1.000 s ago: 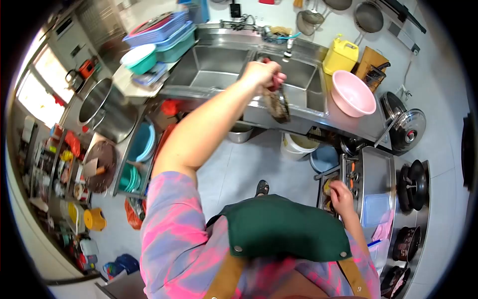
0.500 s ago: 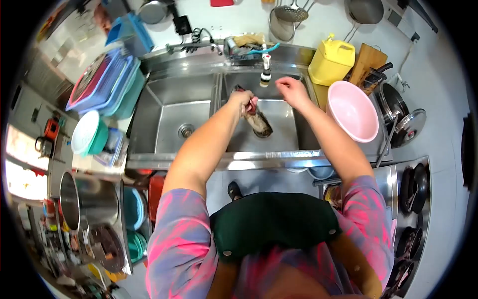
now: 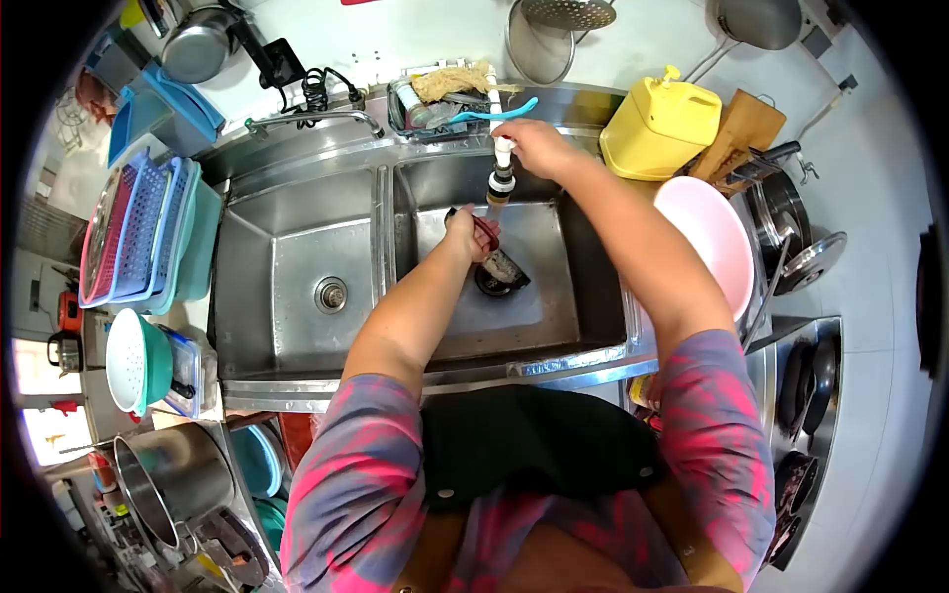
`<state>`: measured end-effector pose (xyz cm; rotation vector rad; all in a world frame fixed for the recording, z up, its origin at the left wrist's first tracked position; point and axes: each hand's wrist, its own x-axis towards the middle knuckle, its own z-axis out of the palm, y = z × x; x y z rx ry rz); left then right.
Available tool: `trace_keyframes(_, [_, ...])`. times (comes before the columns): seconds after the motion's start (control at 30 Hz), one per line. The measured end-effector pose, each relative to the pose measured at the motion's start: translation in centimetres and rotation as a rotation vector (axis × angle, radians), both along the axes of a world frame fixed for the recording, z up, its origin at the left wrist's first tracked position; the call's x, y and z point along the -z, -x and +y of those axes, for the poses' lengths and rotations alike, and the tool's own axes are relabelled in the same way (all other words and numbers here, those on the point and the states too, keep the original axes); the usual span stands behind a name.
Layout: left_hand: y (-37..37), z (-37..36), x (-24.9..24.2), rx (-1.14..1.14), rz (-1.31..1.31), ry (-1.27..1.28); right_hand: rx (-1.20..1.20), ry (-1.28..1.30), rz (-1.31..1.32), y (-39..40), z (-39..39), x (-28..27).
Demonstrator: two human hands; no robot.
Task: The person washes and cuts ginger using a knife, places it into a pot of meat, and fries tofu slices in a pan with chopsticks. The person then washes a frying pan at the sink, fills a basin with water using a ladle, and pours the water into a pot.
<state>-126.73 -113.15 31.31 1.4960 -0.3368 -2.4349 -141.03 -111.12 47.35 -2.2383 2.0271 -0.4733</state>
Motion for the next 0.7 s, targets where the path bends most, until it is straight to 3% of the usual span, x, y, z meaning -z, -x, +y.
trace_keyframes(0.13, [3.4,0.7,2.4,-0.224,0.308,0.021,-0.048,-0.107,0.189,-1.4,1.8,-2.4])
trace_keyframes(0.17, [4.2,0.5,3.7,-0.293,0.394,-0.007,-0.056,-0.059,0.159,-1.8,1.3,-2.8])
trace_keyframes(0.2, [4.9,-0.3,7.2,-0.224,0.547,0.091,-0.064,-0.012,0.127,-2.3,0.8,-3.3])
trace_keyframes(0.3, [4.7,1.9,2.4,-0.347,0.721,0.044,-0.033,0.047,0.062,-4.0,-1.8,-4.7])
trace_keyframes(0.33, [5.5,1.8,3.6,-0.416,0.772,0.000,-0.017,0.077,0.041,-4.1,-3.1,-4.6])
trace_keyframes(0.47, [6.3,0.0,7.4,-0.338,0.970,-0.063,0.127,0.159,-0.021,-3.3,-10.1,-2.2])
trace_keyframes(0.57, [3.7,0.6,5.2,-0.083,0.801,0.028,0.278,0.042,-0.035,-2.7,-13.8,-0.5])
trace_keyframes(0.6, [3.2,1.9,3.9,-0.233,0.414,0.068,0.312,0.004,-0.011,-2.5,-14.6,0.2])
trace_keyframes(0.63, [2.4,1.9,4.8,-0.164,0.177,0.192,0.346,-0.035,0.014,-2.4,-14.9,0.8])
trace_keyframes(0.7, [-0.8,2.3,7.2,-0.255,0.044,0.191,0.321,0.114,0.110,-2.8,-14.1,1.1])
